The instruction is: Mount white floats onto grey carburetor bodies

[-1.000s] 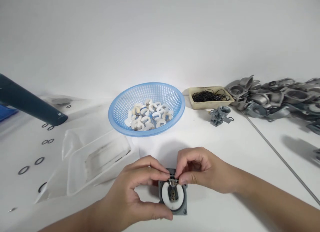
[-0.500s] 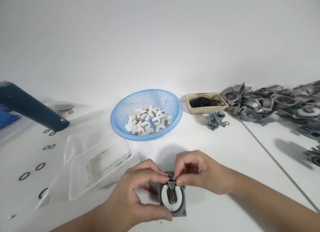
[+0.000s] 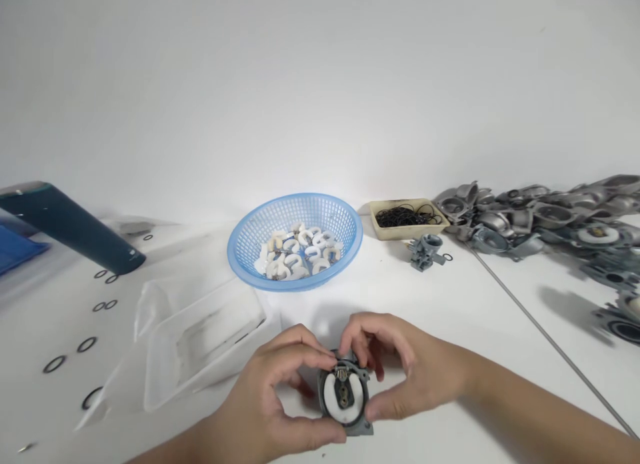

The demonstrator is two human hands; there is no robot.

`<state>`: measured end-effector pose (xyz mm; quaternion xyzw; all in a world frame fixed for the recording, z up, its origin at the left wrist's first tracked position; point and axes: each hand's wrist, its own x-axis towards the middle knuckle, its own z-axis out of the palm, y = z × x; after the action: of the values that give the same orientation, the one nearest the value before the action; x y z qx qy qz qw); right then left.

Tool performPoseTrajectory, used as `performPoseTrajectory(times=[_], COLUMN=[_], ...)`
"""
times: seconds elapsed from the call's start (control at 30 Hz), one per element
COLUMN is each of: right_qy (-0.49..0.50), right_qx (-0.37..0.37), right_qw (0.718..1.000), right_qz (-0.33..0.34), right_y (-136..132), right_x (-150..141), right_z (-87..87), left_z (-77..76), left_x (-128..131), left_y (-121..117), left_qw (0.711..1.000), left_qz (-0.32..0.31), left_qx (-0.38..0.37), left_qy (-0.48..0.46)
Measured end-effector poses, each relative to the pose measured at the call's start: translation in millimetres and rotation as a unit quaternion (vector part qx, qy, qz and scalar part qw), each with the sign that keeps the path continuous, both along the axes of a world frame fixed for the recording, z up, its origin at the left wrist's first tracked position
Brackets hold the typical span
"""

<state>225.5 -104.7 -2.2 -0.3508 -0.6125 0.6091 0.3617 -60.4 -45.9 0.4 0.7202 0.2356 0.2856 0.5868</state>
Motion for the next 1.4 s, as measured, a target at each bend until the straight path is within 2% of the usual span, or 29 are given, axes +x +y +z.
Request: performPoseTrajectory(times=[0.33,0.5,0.63,0.8,0.9,0.97,1.17,1.27,1.4], right_qy=[-0.058,-0.114,-0.17,-0.235,-0.224,-0.219,-0.207,-0.191,-0.174], right_qx=[0.158,0.208,0.247,0.252,0.27,0.273,0.286,0.256,0.208], right_qw=[0.985,0.971,0.952,0.926,0.911,0.907,0.91,0.923,0.938], right_qz=[-0.047,-0.04,-0.063,-0.153,-0.215,-0.236,-0.217,-0.212,-0.215], right_y=[5,7,2,-25,-45,-54,-51,-52,-58], right_x=[-21,-32,-34,0,21,26,0,-13,-15], right_z=[-16.1,-1.5,12.3,5.6,-5.4,-11.6,-21.3,-23.7,-25.4], left_z=[-2.4,-9.6,-15.2,-20.4,-20.4,-19.2,-10.5,-7.0,-10.5], left_x=[5,4,3,3,5,6,10,9,10], left_y=[2,5,11,14,9,5,0,0,1], left_qw=[1.0,0.999,0.997,0.99,0.987,0.985,0.983,0.984,0.988], left_qz=[0.006,0.014,0.004,-0.009,-0.023,-0.038,-0.056,-0.051,-0.02], left_qx=[0.016,0.023,0.069,0.128,0.155,0.167,0.173,0.169,0.149], left_qy=[0.023,0.033,0.045,0.051,0.043,0.031,0.004,0.007,0.022])
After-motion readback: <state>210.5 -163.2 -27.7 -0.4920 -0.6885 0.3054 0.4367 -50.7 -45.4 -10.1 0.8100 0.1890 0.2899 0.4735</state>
